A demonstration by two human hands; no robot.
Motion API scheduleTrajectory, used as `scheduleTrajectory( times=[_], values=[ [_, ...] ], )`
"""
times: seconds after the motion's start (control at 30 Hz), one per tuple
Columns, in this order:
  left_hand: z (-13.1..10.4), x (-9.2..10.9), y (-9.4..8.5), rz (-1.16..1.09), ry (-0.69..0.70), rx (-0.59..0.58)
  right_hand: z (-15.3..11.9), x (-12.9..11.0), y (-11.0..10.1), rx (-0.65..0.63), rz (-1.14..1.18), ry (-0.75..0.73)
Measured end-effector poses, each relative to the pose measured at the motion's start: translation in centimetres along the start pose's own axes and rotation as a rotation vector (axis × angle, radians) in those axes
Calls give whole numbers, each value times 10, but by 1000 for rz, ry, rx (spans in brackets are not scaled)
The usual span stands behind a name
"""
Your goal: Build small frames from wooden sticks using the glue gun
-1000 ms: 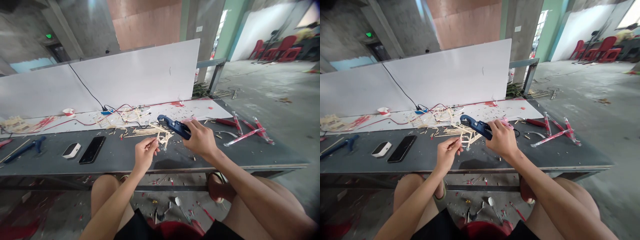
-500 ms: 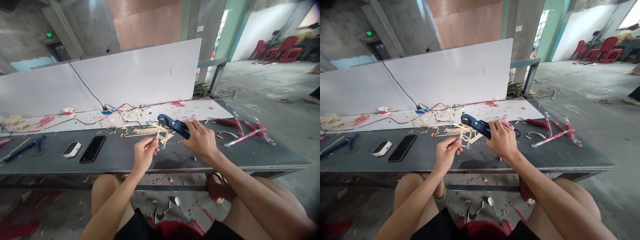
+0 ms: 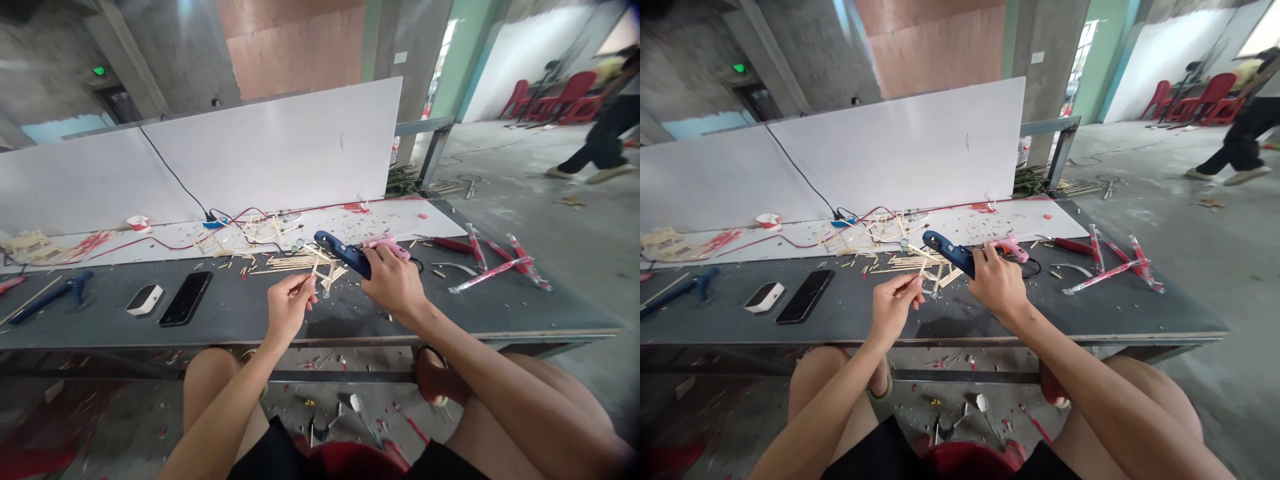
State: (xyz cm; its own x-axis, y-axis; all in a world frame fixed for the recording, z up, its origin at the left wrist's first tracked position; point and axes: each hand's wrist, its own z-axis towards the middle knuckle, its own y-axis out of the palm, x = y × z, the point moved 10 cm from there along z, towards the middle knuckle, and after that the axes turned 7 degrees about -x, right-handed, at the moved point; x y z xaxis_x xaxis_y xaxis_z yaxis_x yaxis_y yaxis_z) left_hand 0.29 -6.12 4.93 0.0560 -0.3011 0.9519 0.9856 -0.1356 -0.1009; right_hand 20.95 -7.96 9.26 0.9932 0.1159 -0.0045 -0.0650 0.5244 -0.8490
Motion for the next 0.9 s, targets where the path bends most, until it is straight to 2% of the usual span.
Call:
scheduleTrajectory(
  times=[0.53,0.9],
  values=[
    [1,2,-1,57,6,15,4,-2,23,-281,21,123],
    [1,-1,4,113,26,-13,8,6,32,-298,299,66]
  ],
)
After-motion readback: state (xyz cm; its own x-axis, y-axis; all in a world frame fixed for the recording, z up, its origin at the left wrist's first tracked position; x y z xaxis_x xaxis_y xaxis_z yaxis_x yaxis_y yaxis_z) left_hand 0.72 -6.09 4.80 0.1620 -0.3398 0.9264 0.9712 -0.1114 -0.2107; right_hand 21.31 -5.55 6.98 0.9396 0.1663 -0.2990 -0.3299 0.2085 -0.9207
